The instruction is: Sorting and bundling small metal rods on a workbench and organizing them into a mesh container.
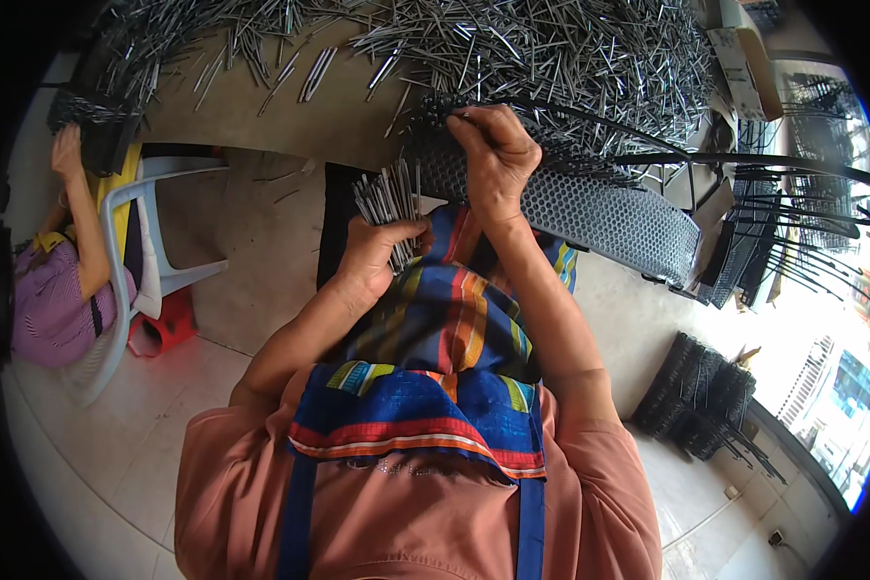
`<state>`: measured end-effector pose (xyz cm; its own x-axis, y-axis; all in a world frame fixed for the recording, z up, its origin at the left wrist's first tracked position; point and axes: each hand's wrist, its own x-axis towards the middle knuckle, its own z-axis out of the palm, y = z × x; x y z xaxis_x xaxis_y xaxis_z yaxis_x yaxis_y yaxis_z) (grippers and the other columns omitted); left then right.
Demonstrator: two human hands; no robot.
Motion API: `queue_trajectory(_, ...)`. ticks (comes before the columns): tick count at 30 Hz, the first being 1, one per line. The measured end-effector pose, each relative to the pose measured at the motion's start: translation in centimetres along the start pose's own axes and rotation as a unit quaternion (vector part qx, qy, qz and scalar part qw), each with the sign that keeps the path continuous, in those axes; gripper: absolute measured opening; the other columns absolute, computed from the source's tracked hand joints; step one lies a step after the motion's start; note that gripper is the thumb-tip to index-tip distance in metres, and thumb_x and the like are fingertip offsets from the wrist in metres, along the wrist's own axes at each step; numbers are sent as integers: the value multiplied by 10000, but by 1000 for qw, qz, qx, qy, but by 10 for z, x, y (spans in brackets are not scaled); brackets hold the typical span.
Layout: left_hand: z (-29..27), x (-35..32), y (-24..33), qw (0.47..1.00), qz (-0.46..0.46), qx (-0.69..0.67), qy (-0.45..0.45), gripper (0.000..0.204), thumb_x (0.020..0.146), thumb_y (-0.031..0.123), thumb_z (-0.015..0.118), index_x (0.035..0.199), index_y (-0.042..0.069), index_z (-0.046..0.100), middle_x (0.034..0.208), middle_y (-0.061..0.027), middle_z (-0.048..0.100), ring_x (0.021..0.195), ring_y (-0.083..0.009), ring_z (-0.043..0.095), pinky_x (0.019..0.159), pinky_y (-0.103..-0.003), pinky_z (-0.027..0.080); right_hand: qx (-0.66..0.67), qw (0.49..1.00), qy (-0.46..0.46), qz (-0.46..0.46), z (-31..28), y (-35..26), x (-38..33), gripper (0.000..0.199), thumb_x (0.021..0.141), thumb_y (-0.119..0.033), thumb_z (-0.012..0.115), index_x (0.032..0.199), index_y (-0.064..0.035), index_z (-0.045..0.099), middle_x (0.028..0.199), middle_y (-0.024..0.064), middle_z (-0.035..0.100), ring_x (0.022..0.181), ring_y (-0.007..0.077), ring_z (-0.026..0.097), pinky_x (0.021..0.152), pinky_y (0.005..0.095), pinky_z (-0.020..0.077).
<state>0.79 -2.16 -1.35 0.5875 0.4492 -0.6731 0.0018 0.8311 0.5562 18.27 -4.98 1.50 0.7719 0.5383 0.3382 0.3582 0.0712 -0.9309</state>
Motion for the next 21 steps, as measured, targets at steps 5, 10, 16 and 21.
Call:
queue_trajectory(5, -2, 8, 3, 999, -38, -28, -11, 138, 771, -30, 703, 905, -28, 670, 787, -120, 693, 661, -228, 676, 585, -343, 549, -29, 999, -27, -3, 3, 4, -3, 95, 769, 76, 713, 844, 20, 702, 795, 21, 645, 737, 59, 562, 668, 186, 436)
queue_trajectory(10, -1, 8, 1, 998, -37, -50, -7, 111, 765, -53, 682, 874, -47, 666, 781, -127, 694, 642, -230, 672, 579, -344, 544, -35, 998, -47, -19, 7, 7, -6, 94, 762, 56, 725, 847, 20, 710, 797, 40, 667, 728, 76, 595, 649, 217, 461)
queue_trajectory(16, -1, 6, 1, 999, -22, -25, -12, 177, 739, -76, 684, 913, -57, 660, 800, -150, 699, 666, -237, 685, 594, -341, 552, -255, 963, -72, -44, 17, -3, -7, 104, 733, -4, 751, 834, -19, 730, 772, 75, 663, 635, 169, 634, 589, 263, 479)
queue_trajectory(21, 1, 4, 5, 997, -49, -56, -21, 186, 727, -81, 687, 908, -48, 664, 811, -153, 702, 681, -238, 690, 612, -341, 559, -267, 956, -86, -82, 13, 4, -6, 99, 753, -76, 757, 834, -26, 728, 746, 88, 658, 614, 199, 635, 580, 280, 483)
